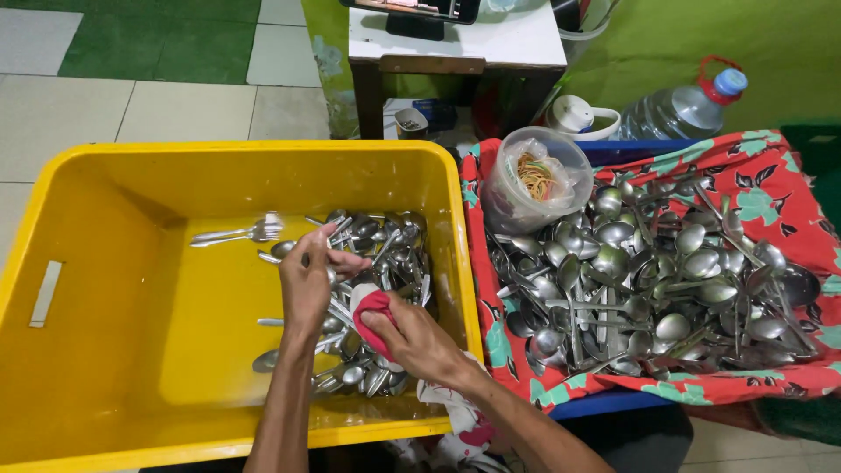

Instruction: Wiping and sorting metal spoons and forks using a cloth.

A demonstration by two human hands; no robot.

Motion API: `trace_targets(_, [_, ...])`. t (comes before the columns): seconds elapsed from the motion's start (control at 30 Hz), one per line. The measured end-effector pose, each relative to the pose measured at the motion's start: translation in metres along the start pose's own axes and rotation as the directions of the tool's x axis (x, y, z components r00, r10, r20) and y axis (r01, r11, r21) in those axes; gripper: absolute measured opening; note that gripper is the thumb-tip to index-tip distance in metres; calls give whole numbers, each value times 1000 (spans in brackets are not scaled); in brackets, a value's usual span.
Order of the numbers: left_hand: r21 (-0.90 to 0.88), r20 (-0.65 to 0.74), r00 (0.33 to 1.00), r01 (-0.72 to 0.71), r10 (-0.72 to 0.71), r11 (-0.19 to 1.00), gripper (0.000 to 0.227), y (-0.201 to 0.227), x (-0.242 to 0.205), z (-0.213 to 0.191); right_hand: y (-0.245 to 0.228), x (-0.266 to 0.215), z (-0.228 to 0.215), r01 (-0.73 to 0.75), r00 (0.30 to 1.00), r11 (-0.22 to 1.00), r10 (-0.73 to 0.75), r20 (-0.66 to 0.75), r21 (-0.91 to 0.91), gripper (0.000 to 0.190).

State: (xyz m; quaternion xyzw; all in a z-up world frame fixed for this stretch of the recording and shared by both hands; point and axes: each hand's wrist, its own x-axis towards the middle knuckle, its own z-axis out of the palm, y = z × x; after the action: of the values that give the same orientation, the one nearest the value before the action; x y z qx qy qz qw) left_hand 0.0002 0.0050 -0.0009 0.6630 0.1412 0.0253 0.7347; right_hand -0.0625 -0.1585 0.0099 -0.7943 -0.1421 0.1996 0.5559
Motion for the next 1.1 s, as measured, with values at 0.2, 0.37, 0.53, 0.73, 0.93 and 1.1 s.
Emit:
trace_targets(0.2, [-60, 178, 977, 132, -120, 989, 54, 6, -50, 31, 1, 5, 8, 75, 958, 993, -46, -284, 91, 22])
trace_targets(0.37, [-236, 78, 983, 179, -166, 955, 50, -22, -26, 19, -14, -13, -9, -34, 987, 992, 53, -153, 121, 23])
trace_targets(0.53, [-160, 5, 992, 125, -126, 979, 50, -42, -21, -2, -10, -17, -39, 119, 970, 991, -102, -219, 66, 29])
trace_targets(0.73, [-110, 171, 959, 245, -224, 963, 30, -41, -51, 16, 7, 20, -48, 305, 763, 848, -490, -421, -434, 27])
trace_targets(0.93, [189, 127, 974, 163, -188, 968, 28, -52, -68, 21, 34, 38, -22, 341, 768, 581, -626, -138, -739, 10])
trace_targets(1.1, [370, 45, 984, 146, -174, 918, 34, -70, -75, 20, 56, 54, -18, 280, 705, 394, -703, -91, -876, 7])
